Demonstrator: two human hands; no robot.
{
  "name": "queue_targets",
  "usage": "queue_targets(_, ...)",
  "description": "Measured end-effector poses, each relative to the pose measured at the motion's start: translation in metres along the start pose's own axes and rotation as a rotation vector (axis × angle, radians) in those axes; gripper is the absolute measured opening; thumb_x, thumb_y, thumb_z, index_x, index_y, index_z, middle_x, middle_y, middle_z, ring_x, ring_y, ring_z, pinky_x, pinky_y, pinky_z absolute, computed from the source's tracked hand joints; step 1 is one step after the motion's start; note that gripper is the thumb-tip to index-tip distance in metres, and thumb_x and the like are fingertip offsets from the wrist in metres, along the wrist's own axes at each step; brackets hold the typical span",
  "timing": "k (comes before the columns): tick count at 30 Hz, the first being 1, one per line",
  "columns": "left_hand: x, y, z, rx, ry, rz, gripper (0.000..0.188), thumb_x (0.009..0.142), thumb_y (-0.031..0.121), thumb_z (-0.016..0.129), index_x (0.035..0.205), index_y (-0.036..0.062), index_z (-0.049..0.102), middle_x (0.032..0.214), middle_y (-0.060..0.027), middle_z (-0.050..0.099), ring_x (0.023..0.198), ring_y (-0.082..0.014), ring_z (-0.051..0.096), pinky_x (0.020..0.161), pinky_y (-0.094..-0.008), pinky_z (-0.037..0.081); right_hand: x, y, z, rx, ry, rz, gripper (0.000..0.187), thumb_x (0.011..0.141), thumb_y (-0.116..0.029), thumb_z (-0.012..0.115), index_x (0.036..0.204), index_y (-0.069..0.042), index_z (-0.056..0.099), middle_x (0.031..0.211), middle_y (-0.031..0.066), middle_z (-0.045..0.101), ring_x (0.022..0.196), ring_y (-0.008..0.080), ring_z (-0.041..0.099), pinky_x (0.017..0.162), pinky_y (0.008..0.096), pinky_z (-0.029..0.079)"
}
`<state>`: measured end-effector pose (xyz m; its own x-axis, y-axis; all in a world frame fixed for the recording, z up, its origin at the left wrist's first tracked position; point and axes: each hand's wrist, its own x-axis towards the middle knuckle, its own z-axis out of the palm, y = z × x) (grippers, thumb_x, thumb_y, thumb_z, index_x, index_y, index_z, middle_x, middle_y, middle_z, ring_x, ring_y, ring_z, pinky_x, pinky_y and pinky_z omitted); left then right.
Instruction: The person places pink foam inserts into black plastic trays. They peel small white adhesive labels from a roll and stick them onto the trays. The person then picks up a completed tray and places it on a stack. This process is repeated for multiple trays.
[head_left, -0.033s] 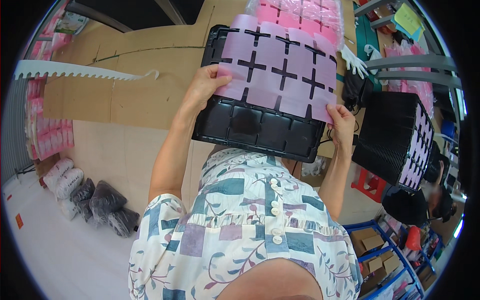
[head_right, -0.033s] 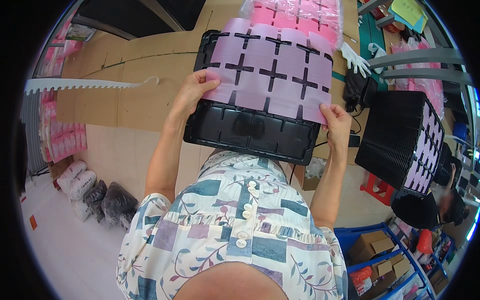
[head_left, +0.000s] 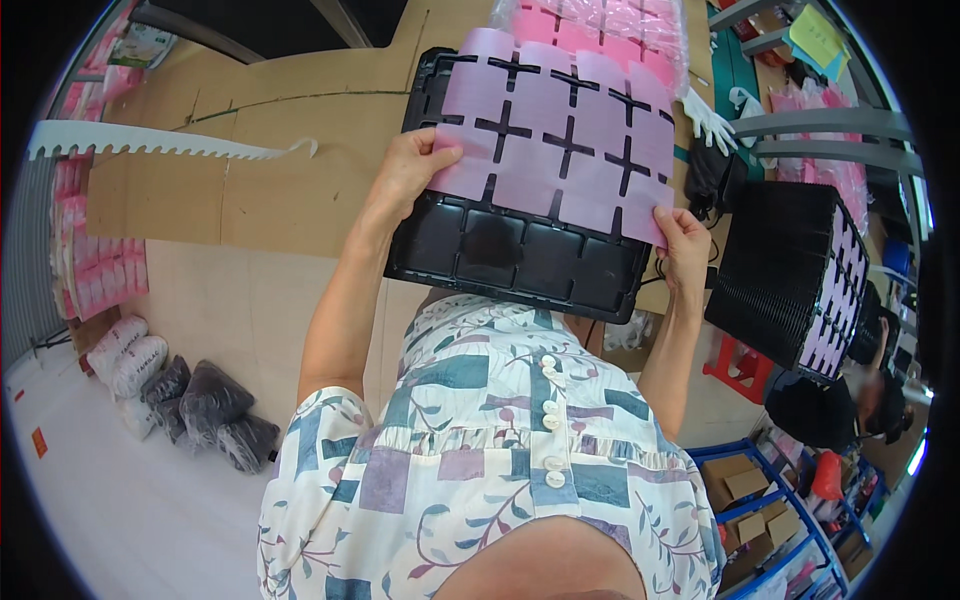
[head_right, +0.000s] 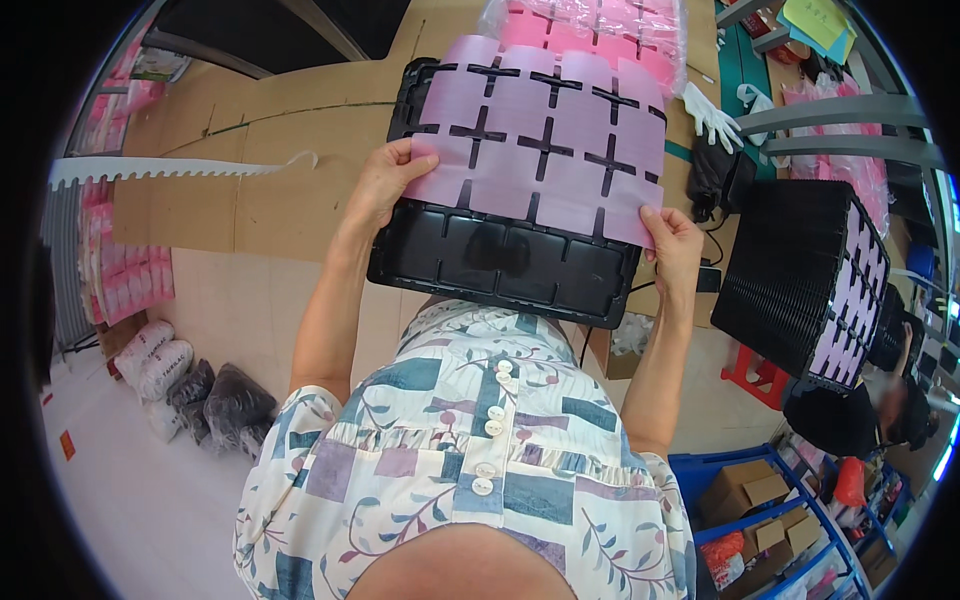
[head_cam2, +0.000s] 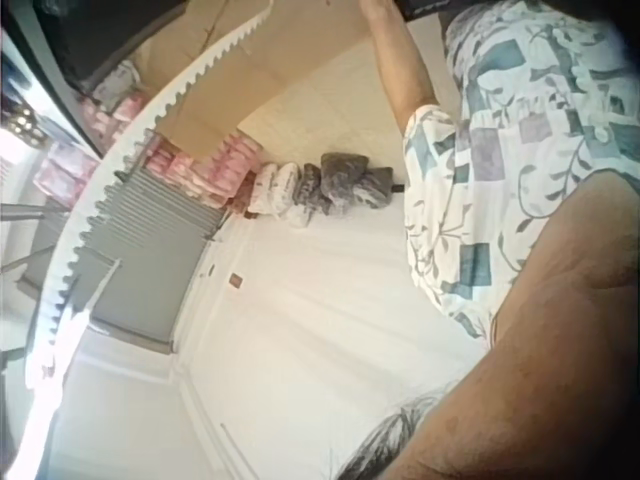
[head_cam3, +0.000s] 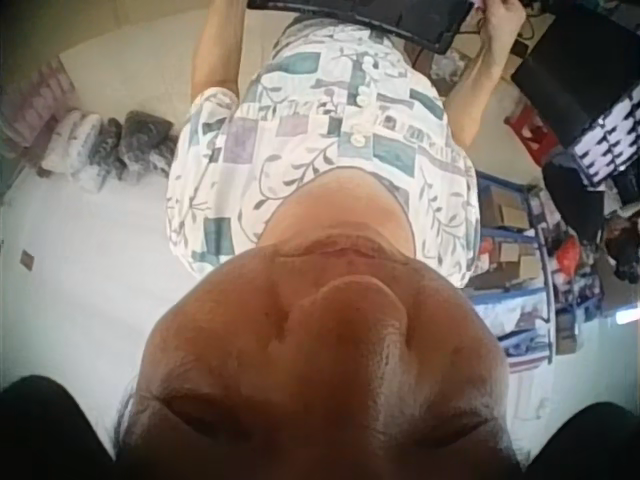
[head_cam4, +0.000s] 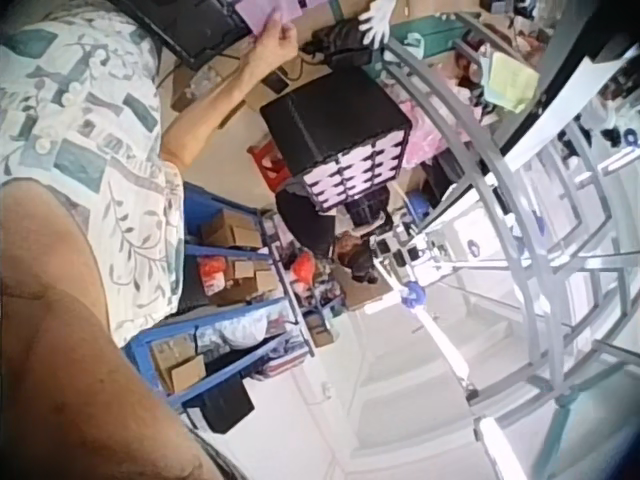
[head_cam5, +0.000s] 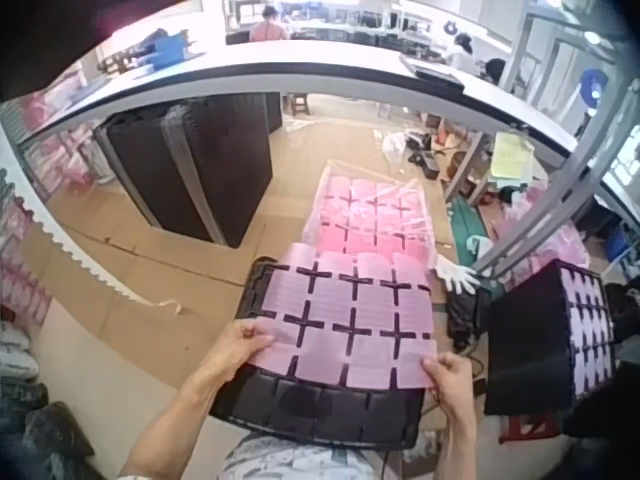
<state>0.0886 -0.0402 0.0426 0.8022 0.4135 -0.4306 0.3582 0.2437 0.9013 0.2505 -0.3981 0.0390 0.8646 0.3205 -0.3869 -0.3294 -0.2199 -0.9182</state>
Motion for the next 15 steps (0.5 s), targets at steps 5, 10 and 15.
queue_targets(5,-0.005,-0.011,-0.002,0.08,0.099,0.076,0.019,0.089,0.003,0.063,0.106,-0.003,0.067,0.091,-0.004,0.068,0.076,-0.0096,0.06,0.066,-0.0244,0.048,-0.004,0.006,0.003,0.041,-0.045,-0.097,0.014,0.093,-0.014,0.066,0.094,0.001,0.068,0.071,-0.0024,0.06,0.054,0.0023,0.048,0.045,0.0187,0.036)
queue_targets(10,-0.029,-0.019,-0.012,0.157,0.127,0.139,0.018,0.086,0.006,0.067,0.102,-0.003,0.067,0.088,-0.0037,0.067,0.073,-0.0093,0.059,0.063,-0.024,0.047,-0.032,-0.001,0.012,-0.135,0.02,-0.045,0.015,0.092,-0.013,0.066,0.095,0.002,0.068,0.069,-0.0024,0.061,0.054,0.0017,0.049,0.047,0.0173,0.036)
queue_targets(15,-0.05,-0.031,-0.016,0.455,0.205,0.132,0.024,0.083,0.008,0.07,0.105,-0.0034,0.066,0.081,-0.0057,0.068,0.07,-0.012,0.061,0.064,-0.0269,0.05,-0.054,0.008,0.022,-0.481,0.113,-0.086,0.018,0.088,-0.016,0.07,0.092,0.002,0.068,0.064,0.0001,0.062,0.057,0.0039,0.054,0.051,0.0218,0.043)
